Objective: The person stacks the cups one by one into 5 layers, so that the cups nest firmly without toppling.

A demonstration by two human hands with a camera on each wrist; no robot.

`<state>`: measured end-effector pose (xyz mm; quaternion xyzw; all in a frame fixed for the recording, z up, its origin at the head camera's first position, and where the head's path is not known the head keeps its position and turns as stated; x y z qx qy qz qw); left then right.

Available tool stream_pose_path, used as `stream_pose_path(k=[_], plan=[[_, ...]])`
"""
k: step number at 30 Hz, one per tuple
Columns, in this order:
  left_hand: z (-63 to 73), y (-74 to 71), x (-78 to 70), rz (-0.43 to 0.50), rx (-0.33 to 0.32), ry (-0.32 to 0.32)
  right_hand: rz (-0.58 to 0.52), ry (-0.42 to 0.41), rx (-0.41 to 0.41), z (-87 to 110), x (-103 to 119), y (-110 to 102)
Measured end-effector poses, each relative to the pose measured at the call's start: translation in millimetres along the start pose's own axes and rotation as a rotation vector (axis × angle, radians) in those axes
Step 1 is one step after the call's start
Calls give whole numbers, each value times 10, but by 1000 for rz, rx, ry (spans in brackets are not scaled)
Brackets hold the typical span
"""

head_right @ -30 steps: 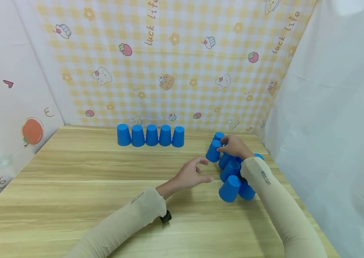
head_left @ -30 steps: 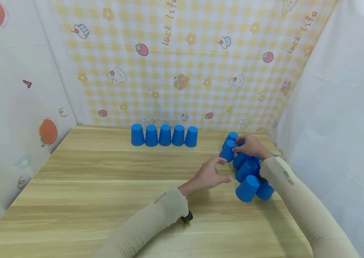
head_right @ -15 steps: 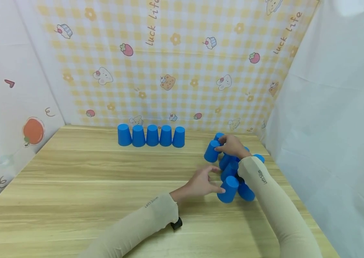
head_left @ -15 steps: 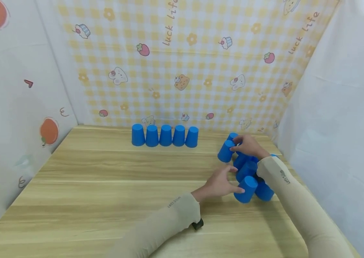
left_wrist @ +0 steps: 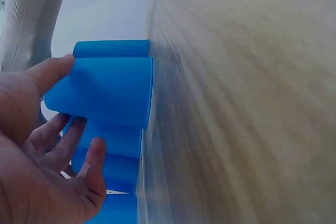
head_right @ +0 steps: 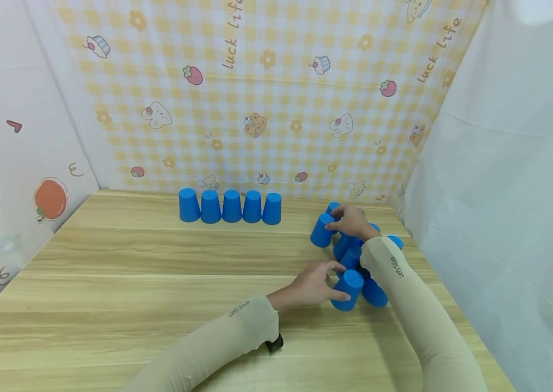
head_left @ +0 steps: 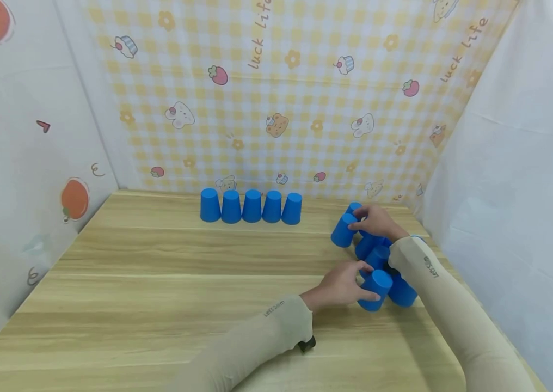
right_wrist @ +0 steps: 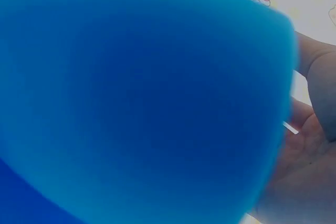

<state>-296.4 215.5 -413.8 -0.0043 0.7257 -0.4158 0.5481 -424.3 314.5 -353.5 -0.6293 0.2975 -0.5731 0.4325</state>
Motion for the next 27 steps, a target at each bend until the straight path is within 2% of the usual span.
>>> stream_pose_path(k=[7, 14, 27], plan=[[-13, 30, -71, -55, -13, 17, 1, 8, -13, -8, -5, 7], [-17, 34, -85, -89, -21, 9, -18, 7, -11, -22, -4, 16], [20, -61, -39, -34, -28, 18, -3, -20, -28, -42, 20, 10]])
Point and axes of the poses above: each hand's wrist, its own z-axis away from the middle knuckle, its own y-axis out of the palm, x = y × z, the point moved 9 cm from there along -z, towards the middle knuckle, and after that the axes turned 1 degree about x, right-handed, at the moved point
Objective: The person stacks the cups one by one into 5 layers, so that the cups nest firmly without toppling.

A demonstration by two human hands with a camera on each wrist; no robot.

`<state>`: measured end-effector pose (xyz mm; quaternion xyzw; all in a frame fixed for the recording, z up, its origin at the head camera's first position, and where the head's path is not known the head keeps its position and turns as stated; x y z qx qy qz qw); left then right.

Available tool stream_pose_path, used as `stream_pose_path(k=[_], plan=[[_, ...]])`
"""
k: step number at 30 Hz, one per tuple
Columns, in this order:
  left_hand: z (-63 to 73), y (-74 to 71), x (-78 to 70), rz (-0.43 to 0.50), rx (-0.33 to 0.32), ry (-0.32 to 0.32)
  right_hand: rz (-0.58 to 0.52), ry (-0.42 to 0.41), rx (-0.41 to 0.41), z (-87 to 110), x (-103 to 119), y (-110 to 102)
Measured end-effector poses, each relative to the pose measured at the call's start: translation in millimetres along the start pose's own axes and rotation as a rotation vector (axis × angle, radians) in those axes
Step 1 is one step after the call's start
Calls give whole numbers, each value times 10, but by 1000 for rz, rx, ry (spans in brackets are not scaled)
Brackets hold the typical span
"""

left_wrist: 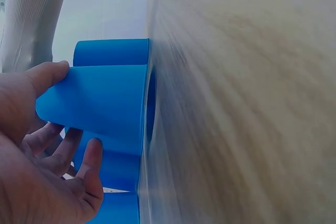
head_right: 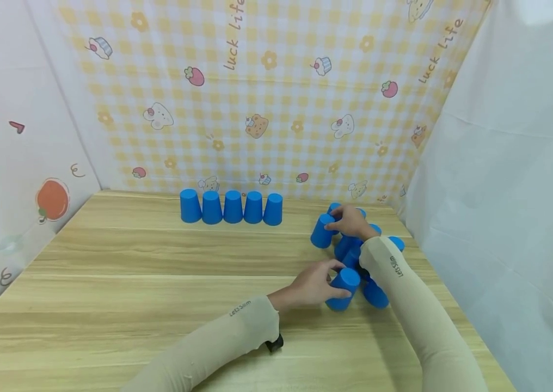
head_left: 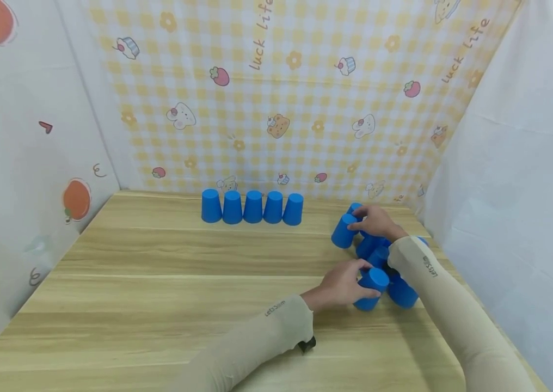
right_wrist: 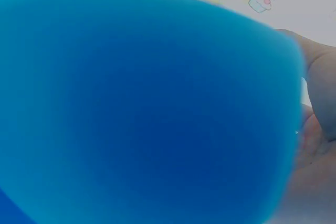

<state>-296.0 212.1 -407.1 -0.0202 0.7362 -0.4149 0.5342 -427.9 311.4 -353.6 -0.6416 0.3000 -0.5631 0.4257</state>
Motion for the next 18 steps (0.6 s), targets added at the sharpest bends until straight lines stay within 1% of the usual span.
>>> stream_pose_path(k=[5, 10, 15, 18], plan=[[2, -24, 29, 25, -5, -16, 12, -23, -8, -11, 28, 15], [22, -62, 27, 44, -11, -12, 12, -26, -18, -29, 8, 24], [34, -87, 47, 70, -16, -29, -9, -30, -12, -35, 24, 28], [26, -98, 80, 74, -24, -48, -42, -33, -7, -27, 82, 32]])
Point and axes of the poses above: each hand's wrist, its own z-axis away from the middle knuckle, its own y-axis out of the palm, x = y × z, the point moved 9 cm from there along -z, towards the middle knuckle, and after that the axes turned 1 degree about x, right-handed, at the moved point
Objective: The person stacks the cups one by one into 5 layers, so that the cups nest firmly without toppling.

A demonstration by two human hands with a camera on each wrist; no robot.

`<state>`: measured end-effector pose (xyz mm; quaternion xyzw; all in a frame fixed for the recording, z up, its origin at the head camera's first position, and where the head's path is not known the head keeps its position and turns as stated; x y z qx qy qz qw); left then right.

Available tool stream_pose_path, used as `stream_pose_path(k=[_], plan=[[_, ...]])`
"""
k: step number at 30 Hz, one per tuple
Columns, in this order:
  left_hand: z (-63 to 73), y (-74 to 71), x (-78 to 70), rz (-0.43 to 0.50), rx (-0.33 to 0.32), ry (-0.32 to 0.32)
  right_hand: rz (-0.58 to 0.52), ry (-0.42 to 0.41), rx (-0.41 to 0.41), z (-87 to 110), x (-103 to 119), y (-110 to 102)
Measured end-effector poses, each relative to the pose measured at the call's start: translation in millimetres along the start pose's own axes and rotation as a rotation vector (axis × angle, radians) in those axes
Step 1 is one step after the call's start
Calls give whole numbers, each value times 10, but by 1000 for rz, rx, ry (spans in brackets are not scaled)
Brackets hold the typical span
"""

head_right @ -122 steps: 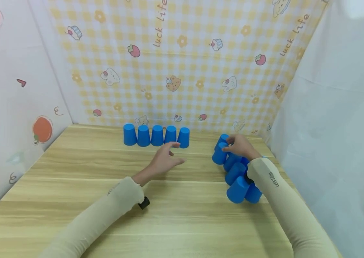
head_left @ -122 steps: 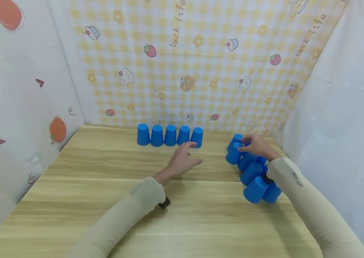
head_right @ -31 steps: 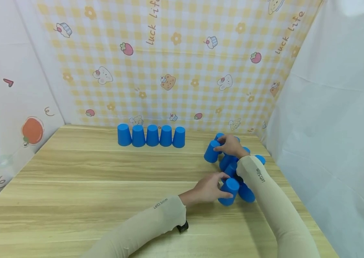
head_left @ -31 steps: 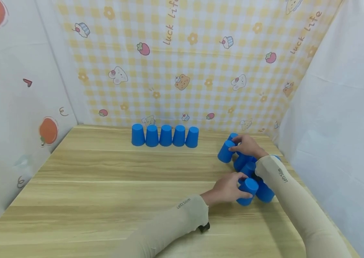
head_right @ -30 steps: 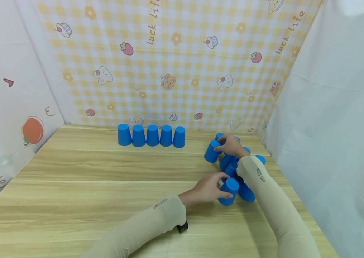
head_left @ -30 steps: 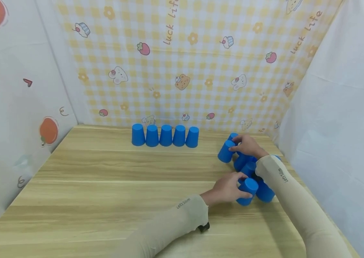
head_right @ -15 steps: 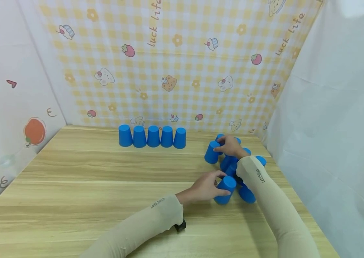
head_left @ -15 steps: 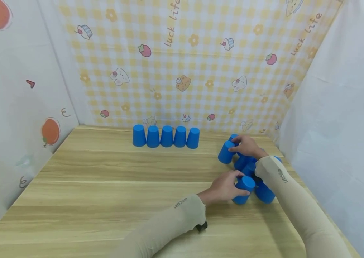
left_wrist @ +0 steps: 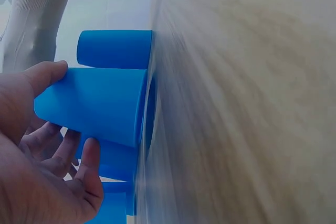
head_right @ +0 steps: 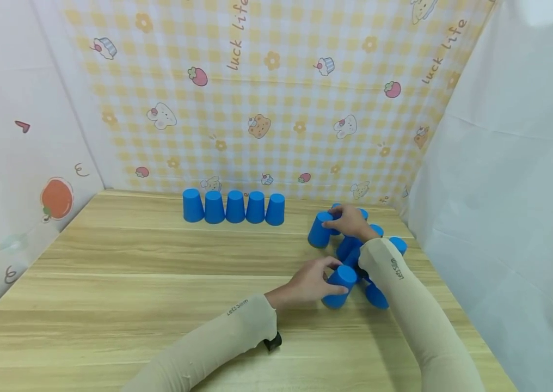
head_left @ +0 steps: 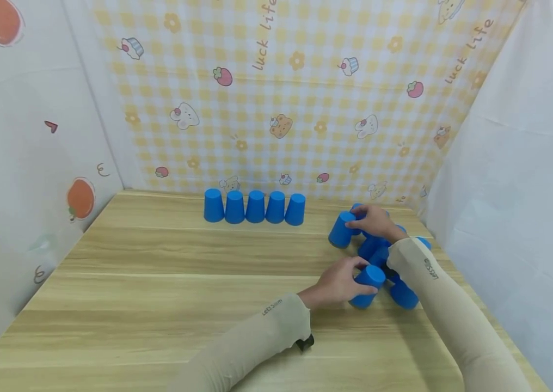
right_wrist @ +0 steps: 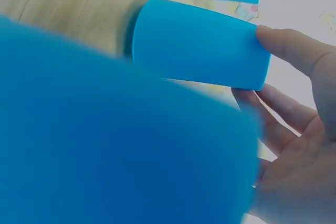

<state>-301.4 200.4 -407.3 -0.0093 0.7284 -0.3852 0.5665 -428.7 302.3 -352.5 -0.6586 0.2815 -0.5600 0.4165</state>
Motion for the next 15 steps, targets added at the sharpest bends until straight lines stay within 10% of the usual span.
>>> stream_pose_path(k=[15], plan=[[13, -318, 213, 96, -49, 40, -60, -23, -31, -20, 205, 64]])
Point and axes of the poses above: each hand's wrist, its own z-axis away from the middle knuckle, its own y-axis out of the palm, x = y × z, the point moved 9 cm from there along -z, towards the middle knuckle, and after that the axes turned 1 degree about x, right-handed, at the moved point
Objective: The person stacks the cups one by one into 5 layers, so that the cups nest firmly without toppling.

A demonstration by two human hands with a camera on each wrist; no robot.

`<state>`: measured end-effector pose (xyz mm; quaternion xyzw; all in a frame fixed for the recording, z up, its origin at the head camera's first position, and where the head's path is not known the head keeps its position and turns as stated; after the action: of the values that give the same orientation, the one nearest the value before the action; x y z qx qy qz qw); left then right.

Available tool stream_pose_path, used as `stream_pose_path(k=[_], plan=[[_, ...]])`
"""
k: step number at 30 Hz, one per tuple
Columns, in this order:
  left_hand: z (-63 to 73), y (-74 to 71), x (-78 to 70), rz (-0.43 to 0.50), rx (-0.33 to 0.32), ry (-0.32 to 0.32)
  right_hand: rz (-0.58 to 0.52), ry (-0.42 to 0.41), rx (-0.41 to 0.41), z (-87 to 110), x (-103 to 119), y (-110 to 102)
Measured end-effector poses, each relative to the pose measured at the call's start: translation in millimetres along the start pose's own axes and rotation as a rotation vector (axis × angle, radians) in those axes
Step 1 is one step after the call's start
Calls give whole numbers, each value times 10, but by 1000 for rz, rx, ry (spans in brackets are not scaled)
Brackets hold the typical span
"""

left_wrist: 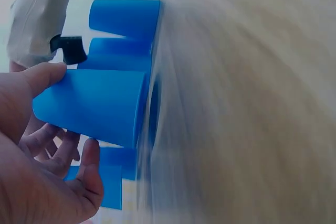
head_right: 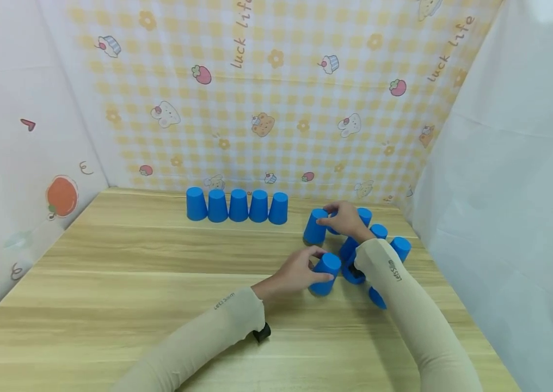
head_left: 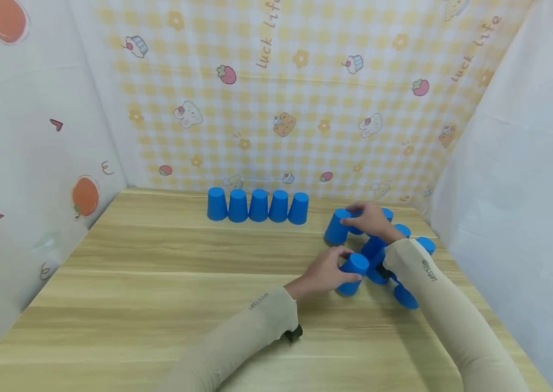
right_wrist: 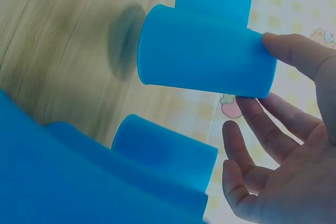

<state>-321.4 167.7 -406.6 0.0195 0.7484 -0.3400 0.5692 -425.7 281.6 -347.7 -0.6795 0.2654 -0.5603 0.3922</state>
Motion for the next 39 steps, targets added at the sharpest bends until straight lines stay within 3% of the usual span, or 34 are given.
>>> stream_pose_path(k=[6, 14, 29, 39], plan=[[16, -151, 74, 13, -22, -14, -22, 33, -23, -21, 57, 28], [46, -366, 86, -40, -56, -19, -109, 48, -30, -62, 262, 54], [113, -1063, 202, -42, -195, -58, -151, 55, -89, -135, 503, 90], [111, -1333, 299, -81, -267, -85, -203, 47, -155, -183, 574, 107]])
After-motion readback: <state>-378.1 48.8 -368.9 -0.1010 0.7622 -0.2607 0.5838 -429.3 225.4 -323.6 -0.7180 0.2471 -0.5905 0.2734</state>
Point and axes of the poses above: each hand's wrist, its own z-axis away from the middle knuckle, its own y-axis out of the palm, x = y × z, the point moved 9 cm from there along -z, towards the middle knuckle, and after that the axes turned 1 degree about x, right-handed, at the moved point
